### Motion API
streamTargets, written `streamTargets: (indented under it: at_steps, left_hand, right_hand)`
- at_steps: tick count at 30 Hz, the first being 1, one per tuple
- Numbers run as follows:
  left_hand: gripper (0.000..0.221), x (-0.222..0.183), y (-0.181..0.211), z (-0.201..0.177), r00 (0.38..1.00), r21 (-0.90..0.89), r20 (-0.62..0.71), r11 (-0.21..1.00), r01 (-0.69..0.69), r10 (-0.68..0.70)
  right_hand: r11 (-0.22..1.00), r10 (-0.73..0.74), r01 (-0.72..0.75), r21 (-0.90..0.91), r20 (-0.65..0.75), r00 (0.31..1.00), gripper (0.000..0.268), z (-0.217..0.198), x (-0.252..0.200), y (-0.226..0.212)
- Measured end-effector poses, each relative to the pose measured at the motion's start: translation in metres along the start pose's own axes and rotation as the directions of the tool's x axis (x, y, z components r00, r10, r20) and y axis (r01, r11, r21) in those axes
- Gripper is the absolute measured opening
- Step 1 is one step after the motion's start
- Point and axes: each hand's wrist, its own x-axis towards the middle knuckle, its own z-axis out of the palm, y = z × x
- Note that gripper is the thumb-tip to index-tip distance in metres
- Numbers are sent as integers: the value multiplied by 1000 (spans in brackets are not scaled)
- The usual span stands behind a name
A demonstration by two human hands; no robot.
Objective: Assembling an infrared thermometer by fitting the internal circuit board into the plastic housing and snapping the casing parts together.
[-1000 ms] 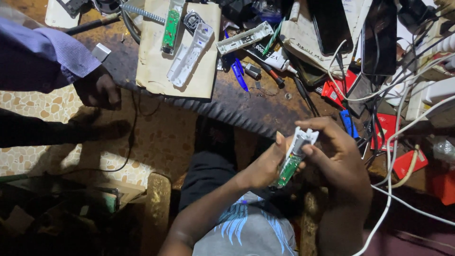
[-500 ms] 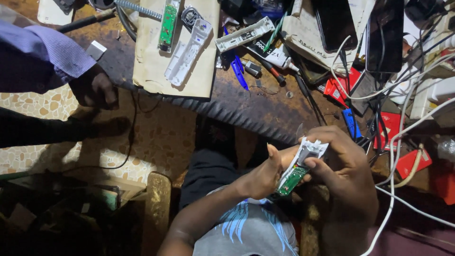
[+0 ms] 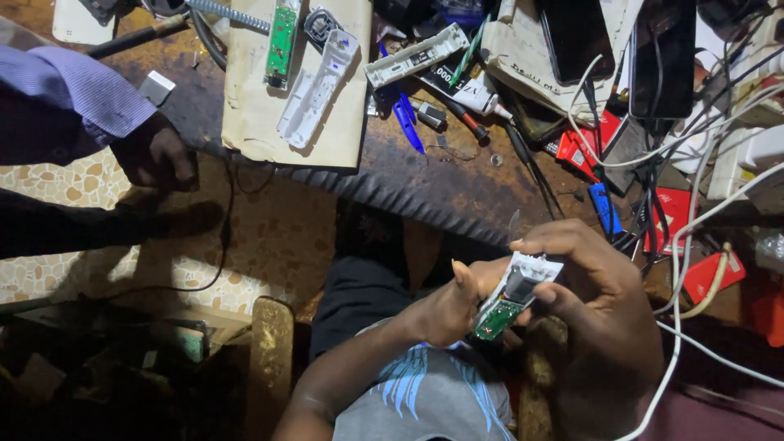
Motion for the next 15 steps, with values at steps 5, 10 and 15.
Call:
streamTargets:
  at_steps: [5,10,15]
  left_hand:
    - [95,4,-2,-2,998,74,41,996,-55,52]
    - [94,5,-6,-3,991,264,59,956,-129,118]
    - [97,5,-5,-4,996,196,32,976,-90,85]
  right_hand:
    - [999,-36,36,-40,6,999,36,-1,-1,-1]
    - [996,-85,86,-24,14,996,34,0,-3,6]
    - [999,-45,43,-22,-108,993,34,11,-1,2]
